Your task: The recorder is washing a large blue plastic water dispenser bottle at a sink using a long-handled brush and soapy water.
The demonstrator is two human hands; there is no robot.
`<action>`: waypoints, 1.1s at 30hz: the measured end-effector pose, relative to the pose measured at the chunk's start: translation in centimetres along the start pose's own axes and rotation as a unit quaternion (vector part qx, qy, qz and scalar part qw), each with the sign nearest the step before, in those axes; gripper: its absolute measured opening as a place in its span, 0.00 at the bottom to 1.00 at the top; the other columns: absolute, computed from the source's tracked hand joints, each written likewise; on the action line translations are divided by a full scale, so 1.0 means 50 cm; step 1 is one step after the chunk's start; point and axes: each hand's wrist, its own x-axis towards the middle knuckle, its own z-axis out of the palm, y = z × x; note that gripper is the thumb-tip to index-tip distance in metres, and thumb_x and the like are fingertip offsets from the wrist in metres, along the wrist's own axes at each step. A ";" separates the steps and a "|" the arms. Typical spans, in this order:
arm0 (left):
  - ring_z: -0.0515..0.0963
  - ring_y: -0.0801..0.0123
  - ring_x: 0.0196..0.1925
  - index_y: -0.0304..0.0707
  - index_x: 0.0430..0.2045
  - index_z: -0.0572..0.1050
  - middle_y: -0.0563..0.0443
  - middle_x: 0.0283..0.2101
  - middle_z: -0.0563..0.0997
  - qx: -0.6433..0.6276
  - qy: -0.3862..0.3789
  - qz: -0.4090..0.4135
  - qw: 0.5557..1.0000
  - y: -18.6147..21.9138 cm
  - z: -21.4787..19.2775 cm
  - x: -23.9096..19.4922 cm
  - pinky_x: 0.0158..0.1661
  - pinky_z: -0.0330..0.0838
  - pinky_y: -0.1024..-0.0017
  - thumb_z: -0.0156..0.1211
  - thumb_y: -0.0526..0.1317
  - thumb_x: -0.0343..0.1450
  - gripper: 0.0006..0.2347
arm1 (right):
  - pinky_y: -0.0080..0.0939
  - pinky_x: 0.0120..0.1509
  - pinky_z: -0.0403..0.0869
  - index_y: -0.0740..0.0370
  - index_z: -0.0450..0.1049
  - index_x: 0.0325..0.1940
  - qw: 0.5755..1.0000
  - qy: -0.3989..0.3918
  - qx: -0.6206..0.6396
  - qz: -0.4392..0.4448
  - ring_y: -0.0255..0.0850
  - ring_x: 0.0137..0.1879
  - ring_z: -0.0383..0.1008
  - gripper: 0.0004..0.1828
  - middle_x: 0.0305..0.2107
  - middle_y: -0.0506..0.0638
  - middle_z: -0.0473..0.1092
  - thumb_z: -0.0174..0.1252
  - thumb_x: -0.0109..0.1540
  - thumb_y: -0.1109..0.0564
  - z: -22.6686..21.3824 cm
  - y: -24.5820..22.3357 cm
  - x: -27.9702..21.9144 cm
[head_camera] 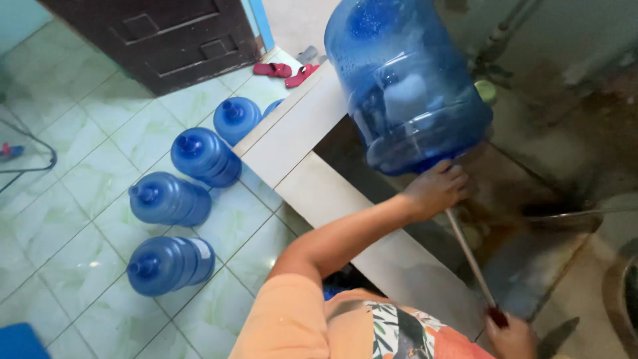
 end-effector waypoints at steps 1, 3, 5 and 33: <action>0.74 0.60 0.56 0.47 0.44 0.73 0.51 0.45 0.75 0.001 -0.004 -0.005 1.000 -0.006 -0.025 0.006 0.61 0.62 0.59 0.55 0.39 0.68 0.11 | 0.52 0.45 0.73 0.60 0.81 0.39 1.000 -0.006 0.001 -0.001 0.60 0.41 0.79 0.21 0.30 0.61 0.77 0.64 0.57 0.40 0.009 -0.126 0.065; 0.74 0.57 0.54 0.47 0.39 0.74 0.52 0.43 0.76 -0.024 -0.128 0.051 0.990 -0.003 -0.070 0.028 0.59 0.62 0.57 0.62 0.44 0.62 0.13 | 0.54 0.40 0.73 0.60 0.80 0.40 0.996 -0.003 -0.076 0.037 0.62 0.38 0.77 0.22 0.29 0.62 0.76 0.63 0.62 0.38 -0.040 -0.382 0.117; 0.74 0.57 0.54 0.47 0.39 0.74 0.52 0.42 0.76 -0.040 -0.100 0.064 0.992 -0.031 -0.061 0.036 0.60 0.61 0.56 0.65 0.44 0.59 0.16 | 0.53 0.40 0.73 0.61 0.80 0.41 0.999 0.022 -0.049 -0.004 0.61 0.38 0.77 0.23 0.30 0.62 0.75 0.63 0.62 0.38 -0.018 -0.431 0.195; 0.73 0.58 0.60 0.46 0.46 0.72 0.50 0.52 0.74 -0.112 0.116 0.002 0.987 0.019 -0.028 0.010 0.64 0.64 0.57 0.58 0.40 0.66 0.14 | 0.50 0.42 0.74 0.60 0.79 0.43 0.998 0.038 0.035 -0.044 0.57 0.34 0.77 0.21 0.29 0.62 0.75 0.63 0.59 0.41 -0.035 -0.488 0.221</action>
